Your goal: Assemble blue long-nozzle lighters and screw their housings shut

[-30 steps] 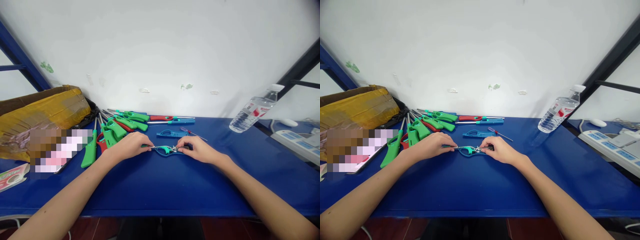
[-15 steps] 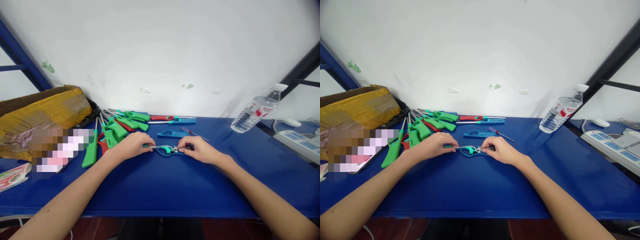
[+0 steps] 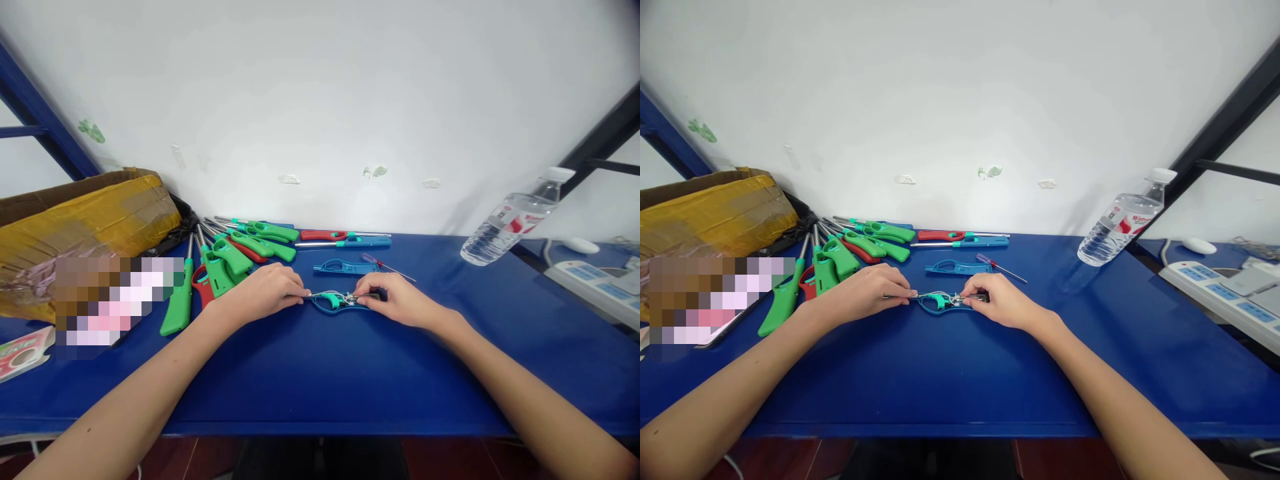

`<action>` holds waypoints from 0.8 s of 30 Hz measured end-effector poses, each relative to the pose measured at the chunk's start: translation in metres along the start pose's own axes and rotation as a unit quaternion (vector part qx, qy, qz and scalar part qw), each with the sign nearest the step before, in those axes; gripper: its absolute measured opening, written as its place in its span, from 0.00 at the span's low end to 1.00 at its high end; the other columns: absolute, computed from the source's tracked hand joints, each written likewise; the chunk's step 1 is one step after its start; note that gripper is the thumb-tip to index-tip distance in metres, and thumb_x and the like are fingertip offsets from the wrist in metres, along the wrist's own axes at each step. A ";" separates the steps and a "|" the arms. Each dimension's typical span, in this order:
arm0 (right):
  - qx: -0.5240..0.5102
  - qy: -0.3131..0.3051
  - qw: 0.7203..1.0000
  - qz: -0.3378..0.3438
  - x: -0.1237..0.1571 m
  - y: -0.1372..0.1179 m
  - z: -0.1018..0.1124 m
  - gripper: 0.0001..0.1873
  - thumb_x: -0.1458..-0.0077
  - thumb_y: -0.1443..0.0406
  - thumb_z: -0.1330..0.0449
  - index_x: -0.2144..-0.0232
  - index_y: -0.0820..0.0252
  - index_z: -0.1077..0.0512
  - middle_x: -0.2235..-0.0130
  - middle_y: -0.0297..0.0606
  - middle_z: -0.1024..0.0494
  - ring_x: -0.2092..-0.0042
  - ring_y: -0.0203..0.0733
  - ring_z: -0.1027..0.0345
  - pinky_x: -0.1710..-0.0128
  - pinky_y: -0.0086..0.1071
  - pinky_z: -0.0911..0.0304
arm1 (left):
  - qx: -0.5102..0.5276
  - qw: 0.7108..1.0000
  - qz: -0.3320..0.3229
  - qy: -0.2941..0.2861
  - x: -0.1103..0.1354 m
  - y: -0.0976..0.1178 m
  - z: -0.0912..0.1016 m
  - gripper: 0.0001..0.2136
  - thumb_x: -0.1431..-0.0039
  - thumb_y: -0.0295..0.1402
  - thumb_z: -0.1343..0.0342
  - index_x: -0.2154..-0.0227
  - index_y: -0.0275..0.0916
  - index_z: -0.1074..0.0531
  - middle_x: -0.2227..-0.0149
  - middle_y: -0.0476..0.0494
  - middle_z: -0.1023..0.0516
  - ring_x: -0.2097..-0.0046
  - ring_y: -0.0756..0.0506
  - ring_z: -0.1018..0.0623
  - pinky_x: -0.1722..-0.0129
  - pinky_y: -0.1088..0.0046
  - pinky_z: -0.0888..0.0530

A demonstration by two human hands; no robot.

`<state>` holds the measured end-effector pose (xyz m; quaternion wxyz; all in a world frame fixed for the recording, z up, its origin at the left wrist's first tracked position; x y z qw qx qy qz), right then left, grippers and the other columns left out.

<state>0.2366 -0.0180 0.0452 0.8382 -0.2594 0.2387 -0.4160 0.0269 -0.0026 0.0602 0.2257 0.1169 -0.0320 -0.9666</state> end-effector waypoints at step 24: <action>0.008 0.003 1.000 0.013 0.000 -0.001 0.000 0.05 0.42 0.64 0.42 0.68 0.58 0.26 0.62 0.39 0.20 0.63 0.40 0.27 0.65 0.33 0.34 | 0.044 0.994 0.094 -0.029 -0.001 -0.006 -0.002 0.11 0.39 0.27 0.44 0.56 0.44 0.22 0.62 0.47 0.19 0.61 0.47 0.22 0.62 0.75 0.29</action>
Point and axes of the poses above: each hand's wrist, its own x-axis away from the middle knuckle, its own z-axis out of the back of the hand, y = z × x, the point moved 6 cm from there along -x, towards the middle knuckle
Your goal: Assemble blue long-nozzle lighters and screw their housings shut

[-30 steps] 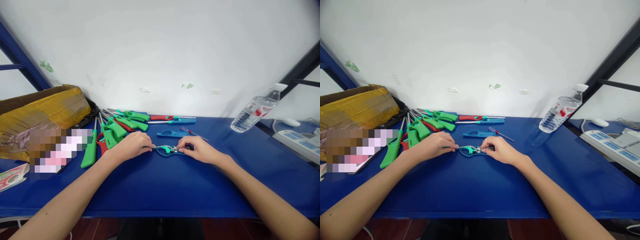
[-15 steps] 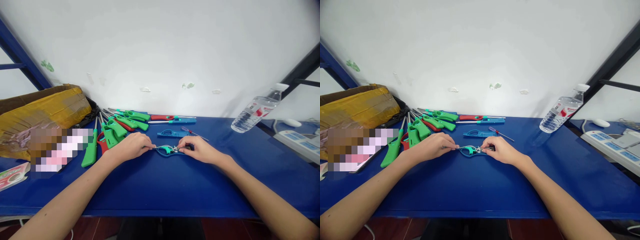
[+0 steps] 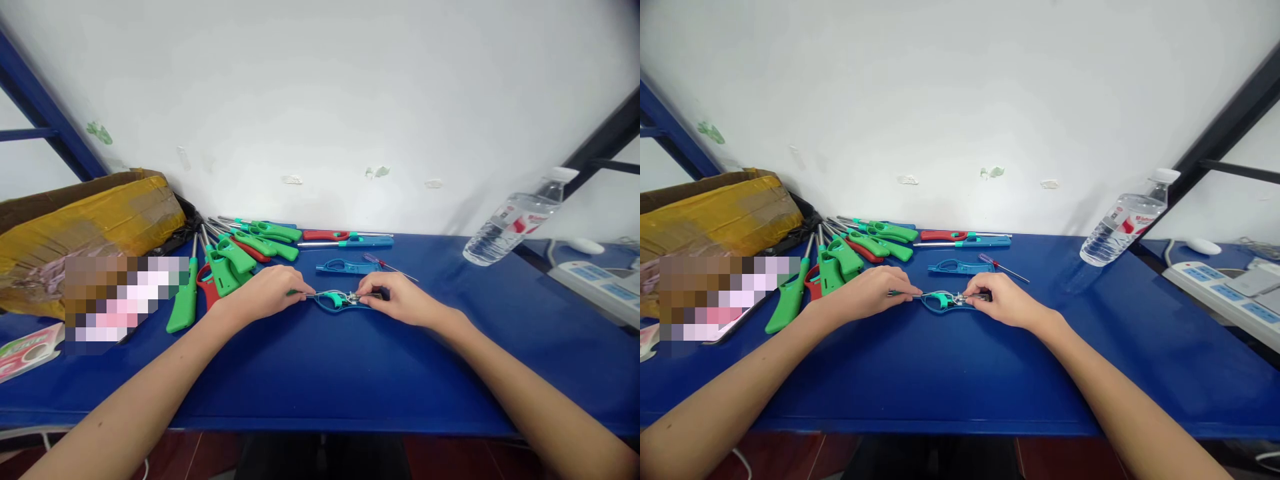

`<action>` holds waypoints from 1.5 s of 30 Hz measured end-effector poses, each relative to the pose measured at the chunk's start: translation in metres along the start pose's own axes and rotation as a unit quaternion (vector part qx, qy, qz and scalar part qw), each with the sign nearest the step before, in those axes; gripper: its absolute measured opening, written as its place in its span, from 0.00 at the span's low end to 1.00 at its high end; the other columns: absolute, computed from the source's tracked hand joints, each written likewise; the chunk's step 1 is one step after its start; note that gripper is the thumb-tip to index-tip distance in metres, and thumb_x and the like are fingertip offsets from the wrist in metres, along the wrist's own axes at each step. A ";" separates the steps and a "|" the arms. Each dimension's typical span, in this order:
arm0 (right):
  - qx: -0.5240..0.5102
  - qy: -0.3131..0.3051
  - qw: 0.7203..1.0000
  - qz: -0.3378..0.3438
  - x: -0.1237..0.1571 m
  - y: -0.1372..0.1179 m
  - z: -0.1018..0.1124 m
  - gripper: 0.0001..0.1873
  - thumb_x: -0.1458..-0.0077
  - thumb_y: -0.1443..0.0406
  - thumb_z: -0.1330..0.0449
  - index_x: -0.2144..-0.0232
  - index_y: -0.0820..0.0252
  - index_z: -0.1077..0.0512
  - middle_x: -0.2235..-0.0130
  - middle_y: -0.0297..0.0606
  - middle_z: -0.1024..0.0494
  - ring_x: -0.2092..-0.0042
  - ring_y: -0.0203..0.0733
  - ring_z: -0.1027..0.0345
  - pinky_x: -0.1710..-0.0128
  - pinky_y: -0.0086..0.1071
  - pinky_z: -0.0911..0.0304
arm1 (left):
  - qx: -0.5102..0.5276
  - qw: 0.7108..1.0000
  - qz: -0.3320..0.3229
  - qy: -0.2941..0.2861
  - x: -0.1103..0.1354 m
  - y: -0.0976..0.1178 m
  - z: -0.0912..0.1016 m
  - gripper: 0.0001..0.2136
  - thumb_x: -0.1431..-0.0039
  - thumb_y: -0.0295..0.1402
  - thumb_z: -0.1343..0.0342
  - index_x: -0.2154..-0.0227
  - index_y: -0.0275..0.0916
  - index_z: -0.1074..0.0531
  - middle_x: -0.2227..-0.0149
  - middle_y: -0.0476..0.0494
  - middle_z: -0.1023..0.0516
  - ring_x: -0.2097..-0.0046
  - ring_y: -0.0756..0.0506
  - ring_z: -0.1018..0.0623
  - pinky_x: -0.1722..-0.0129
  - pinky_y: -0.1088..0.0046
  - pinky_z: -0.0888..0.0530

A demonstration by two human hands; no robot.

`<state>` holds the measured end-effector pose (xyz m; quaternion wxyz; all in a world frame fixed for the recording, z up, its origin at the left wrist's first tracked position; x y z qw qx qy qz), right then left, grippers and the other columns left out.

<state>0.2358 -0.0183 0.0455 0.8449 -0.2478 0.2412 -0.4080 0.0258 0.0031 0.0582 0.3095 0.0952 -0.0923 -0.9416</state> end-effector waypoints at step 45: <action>0.029 0.006 0.999 0.033 0.001 -0.001 0.000 0.05 0.42 0.66 0.42 0.67 0.58 0.26 0.62 0.39 0.20 0.63 0.40 0.28 0.63 0.34 0.34 | 0.091 0.993 -0.009 0.078 -0.016 0.022 -0.027 0.12 0.39 0.40 0.42 0.56 0.41 0.24 0.56 0.42 0.23 0.53 0.43 0.27 0.53 0.68 0.29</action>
Point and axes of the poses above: each hand's wrist, its own x-axis away from the middle knuckle, its own z-axis out of the back of the hand, y = z × x, the point moved 6 cm from there along -x, towards the middle knuckle
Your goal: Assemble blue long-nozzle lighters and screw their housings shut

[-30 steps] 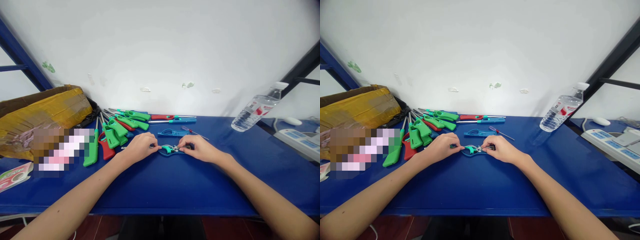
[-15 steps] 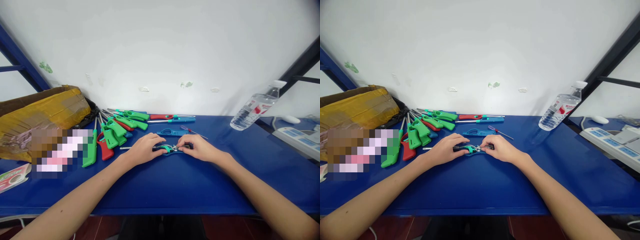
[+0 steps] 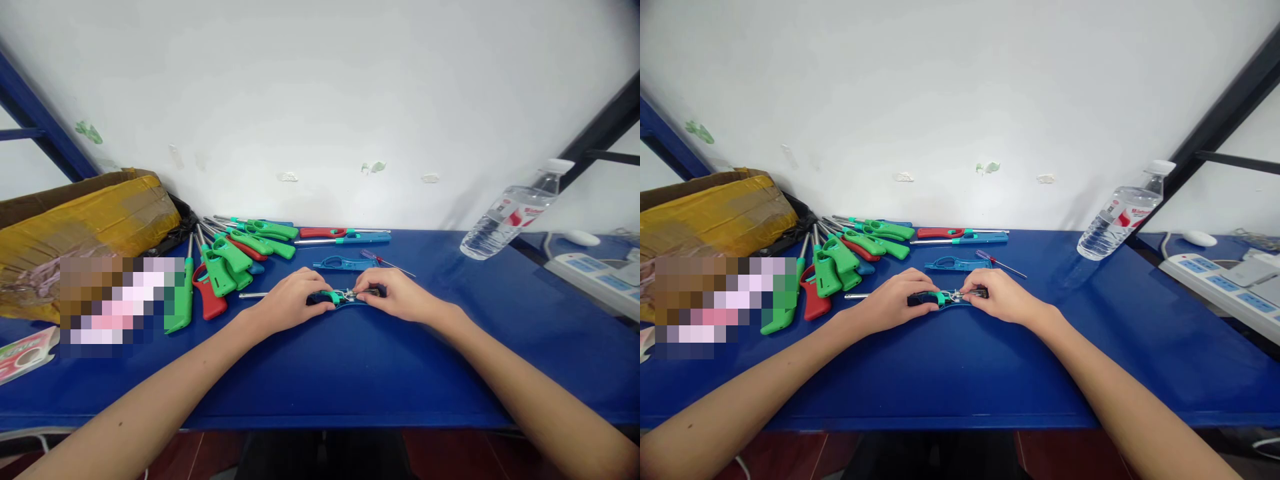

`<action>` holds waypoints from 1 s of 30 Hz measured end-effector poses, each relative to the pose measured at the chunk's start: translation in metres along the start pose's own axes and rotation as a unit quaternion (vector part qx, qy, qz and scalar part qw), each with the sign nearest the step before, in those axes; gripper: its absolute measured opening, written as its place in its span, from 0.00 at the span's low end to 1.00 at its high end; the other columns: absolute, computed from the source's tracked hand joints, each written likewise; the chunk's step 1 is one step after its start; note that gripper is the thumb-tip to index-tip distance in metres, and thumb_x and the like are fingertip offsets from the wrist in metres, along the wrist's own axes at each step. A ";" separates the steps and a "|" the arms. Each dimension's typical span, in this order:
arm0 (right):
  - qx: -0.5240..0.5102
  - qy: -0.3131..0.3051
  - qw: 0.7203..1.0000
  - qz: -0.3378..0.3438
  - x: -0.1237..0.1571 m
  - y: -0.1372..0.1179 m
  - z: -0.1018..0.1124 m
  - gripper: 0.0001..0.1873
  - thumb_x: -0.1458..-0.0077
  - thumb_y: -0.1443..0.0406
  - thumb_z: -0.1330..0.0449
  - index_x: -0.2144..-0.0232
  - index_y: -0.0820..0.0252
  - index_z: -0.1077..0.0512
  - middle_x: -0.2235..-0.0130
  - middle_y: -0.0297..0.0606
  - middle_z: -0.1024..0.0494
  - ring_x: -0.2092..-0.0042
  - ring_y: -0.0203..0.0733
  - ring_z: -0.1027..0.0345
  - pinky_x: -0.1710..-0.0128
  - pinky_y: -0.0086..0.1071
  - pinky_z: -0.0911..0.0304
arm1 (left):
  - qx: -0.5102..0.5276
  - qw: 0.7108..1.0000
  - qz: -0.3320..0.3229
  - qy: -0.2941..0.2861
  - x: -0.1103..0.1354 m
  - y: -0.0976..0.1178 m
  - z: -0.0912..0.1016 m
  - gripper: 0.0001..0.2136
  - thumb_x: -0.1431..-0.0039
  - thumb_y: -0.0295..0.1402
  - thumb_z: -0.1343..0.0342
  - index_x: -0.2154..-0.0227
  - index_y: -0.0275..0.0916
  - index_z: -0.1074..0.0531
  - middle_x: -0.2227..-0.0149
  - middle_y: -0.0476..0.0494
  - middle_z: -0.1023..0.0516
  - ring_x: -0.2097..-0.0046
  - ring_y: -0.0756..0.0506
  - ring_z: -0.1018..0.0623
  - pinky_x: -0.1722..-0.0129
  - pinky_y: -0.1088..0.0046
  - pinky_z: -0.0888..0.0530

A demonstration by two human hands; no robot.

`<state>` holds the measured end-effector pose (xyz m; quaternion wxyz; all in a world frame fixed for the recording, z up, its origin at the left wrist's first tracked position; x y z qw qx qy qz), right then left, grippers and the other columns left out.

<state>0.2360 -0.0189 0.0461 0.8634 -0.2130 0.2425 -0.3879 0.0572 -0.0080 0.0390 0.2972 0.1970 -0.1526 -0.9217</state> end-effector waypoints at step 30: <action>0.014 0.003 1.000 -0.010 -0.001 0.000 -0.001 0.05 0.43 0.66 0.42 0.66 0.57 0.25 0.63 0.39 0.20 0.63 0.41 0.28 0.63 0.35 0.34 | -0.026 0.999 0.003 -0.031 -0.002 0.010 -0.001 0.12 0.38 0.41 0.45 0.55 0.41 0.30 0.54 0.40 0.29 0.48 0.40 0.31 0.49 0.61 0.33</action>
Point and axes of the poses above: each hand's wrist, its own x-axis away from the middle knuckle, its own z-axis out of the back of the hand, y = z × x, the point moved 6 cm from there along -x, towards the middle knuckle
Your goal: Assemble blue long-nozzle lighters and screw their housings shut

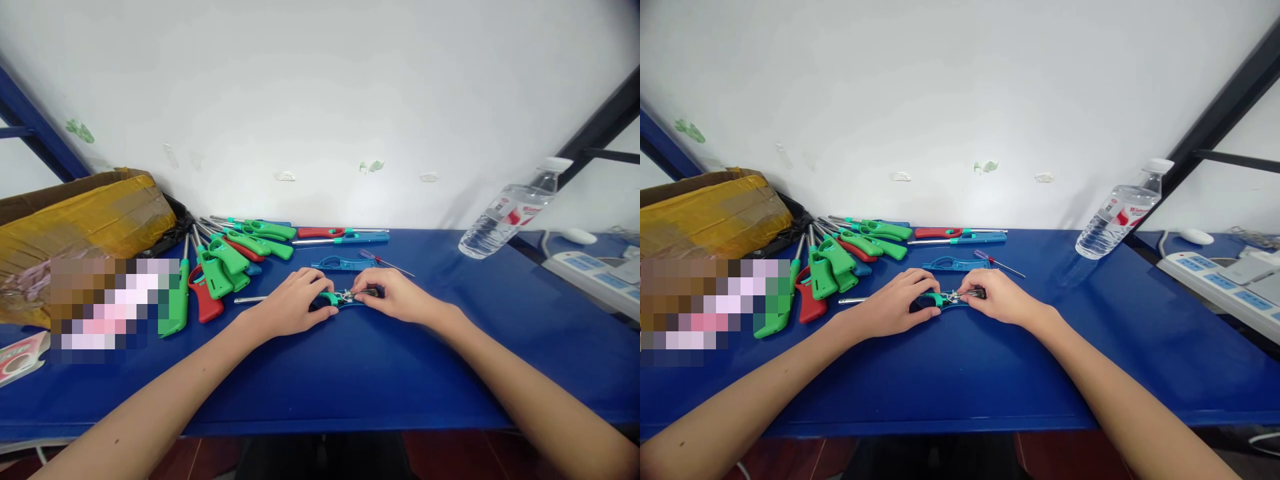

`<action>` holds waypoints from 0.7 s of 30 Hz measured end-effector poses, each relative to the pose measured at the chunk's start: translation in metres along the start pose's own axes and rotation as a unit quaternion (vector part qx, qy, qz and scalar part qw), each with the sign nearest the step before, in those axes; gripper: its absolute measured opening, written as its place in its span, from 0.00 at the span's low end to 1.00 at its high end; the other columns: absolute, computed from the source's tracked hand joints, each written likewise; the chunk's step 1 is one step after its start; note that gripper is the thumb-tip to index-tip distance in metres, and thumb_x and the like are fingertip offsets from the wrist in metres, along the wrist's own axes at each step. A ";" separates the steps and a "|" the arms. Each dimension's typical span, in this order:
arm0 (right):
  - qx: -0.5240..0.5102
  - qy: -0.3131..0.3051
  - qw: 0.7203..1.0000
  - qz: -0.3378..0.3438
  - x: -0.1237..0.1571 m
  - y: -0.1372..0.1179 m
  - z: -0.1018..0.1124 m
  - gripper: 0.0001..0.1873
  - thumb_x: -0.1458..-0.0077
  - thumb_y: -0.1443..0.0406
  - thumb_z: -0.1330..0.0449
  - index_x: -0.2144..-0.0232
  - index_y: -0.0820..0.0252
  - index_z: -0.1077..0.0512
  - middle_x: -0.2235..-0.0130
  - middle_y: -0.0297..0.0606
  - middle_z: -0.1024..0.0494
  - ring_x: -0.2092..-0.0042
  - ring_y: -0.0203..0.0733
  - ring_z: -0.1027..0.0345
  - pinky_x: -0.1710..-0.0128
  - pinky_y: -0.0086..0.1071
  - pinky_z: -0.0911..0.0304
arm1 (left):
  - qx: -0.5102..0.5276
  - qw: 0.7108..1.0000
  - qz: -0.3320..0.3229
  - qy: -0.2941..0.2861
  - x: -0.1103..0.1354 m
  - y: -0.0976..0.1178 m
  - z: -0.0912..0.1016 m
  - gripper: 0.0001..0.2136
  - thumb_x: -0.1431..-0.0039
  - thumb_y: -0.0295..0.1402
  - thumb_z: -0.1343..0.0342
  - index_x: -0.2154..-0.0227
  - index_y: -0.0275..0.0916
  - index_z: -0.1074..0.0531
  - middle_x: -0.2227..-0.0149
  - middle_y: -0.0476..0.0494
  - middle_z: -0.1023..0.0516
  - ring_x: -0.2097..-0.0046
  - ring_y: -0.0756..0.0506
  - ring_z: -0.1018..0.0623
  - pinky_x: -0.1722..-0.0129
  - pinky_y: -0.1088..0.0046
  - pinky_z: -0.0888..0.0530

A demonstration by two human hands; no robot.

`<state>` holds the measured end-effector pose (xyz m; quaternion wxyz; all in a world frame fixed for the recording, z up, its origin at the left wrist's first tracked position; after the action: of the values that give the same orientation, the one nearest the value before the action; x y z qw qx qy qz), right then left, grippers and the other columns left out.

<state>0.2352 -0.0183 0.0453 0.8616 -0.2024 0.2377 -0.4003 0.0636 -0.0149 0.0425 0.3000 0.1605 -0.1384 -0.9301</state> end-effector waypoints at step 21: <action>-0.010 0.001 1.000 0.003 0.000 0.000 0.001 0.04 0.43 0.66 0.42 0.67 0.57 0.26 0.62 0.39 0.20 0.62 0.41 0.27 0.62 0.35 0.33 | -0.021 0.999 -0.003 0.035 0.002 0.000 0.005 0.12 0.41 0.41 0.41 0.58 0.40 0.27 0.57 0.42 0.25 0.52 0.42 0.28 0.52 0.65 0.30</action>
<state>0.2355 -0.0185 0.0460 0.8606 -0.2097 0.2429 -0.3955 0.0597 -0.0151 0.0465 0.3048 0.1870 -0.1074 -0.9277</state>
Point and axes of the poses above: each hand's wrist, its own x-axis away from the middle knuckle, its own z-axis out of the back of the hand, y = z × x, the point moved 6 cm from there along -x, towards the middle knuckle
